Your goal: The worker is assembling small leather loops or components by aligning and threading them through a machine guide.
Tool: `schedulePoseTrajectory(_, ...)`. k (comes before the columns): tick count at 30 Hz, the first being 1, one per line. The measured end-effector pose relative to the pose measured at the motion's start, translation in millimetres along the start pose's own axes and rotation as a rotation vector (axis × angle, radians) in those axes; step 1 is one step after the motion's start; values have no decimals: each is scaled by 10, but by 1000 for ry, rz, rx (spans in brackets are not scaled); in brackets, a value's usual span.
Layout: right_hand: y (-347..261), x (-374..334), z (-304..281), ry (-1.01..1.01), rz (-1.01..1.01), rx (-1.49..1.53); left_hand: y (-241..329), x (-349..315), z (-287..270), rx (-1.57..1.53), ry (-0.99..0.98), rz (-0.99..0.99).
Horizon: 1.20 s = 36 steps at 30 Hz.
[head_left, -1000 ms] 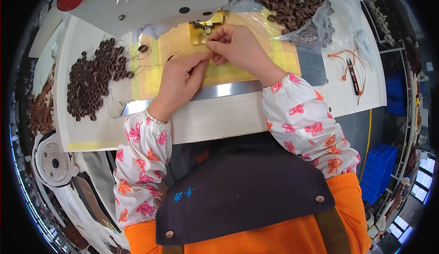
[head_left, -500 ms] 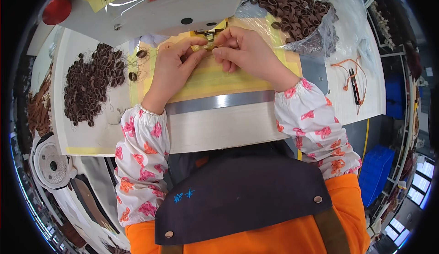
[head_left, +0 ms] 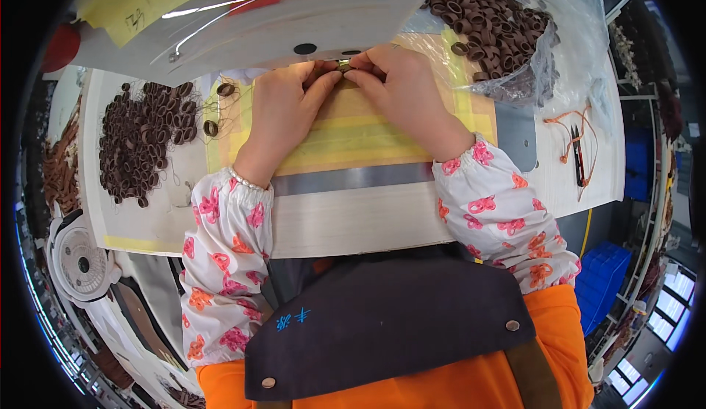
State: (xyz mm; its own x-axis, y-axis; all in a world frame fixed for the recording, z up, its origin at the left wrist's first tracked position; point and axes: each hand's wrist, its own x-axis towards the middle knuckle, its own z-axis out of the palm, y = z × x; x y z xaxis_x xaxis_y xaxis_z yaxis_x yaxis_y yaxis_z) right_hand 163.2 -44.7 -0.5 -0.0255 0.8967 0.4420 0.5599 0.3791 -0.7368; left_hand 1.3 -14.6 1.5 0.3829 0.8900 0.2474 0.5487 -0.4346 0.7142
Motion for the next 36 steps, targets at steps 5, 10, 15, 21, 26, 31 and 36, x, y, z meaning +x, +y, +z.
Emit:
schedulePoseTrajectory(5,-26,38,-24,31,20,-11,76,31,-20,41,-9,-136)
schedulePoseTrajectory(10,-32,60,-21,34,77,3,29,29,-17,76,-9,-189)
schedulePoseTrajectory(15,-34,65,-3,44,70,-34,5,18,23,-24,58,-186)
schedulePoseTrajectory(21,-37,71,-10,57,61,-58,77,47,-11,-14,7,-261)
schedulePoseTrajectory(26,-35,90,-29,16,129,-42,-20,42,39,-36,14,-255)
schedulePoseTrajectory(31,-16,131,-60,-27,156,-74,70,46,1,-32,35,-235)
schedulePoseTrajectory(36,-5,152,-67,-49,155,-70,53,48,4,-1,33,-216)
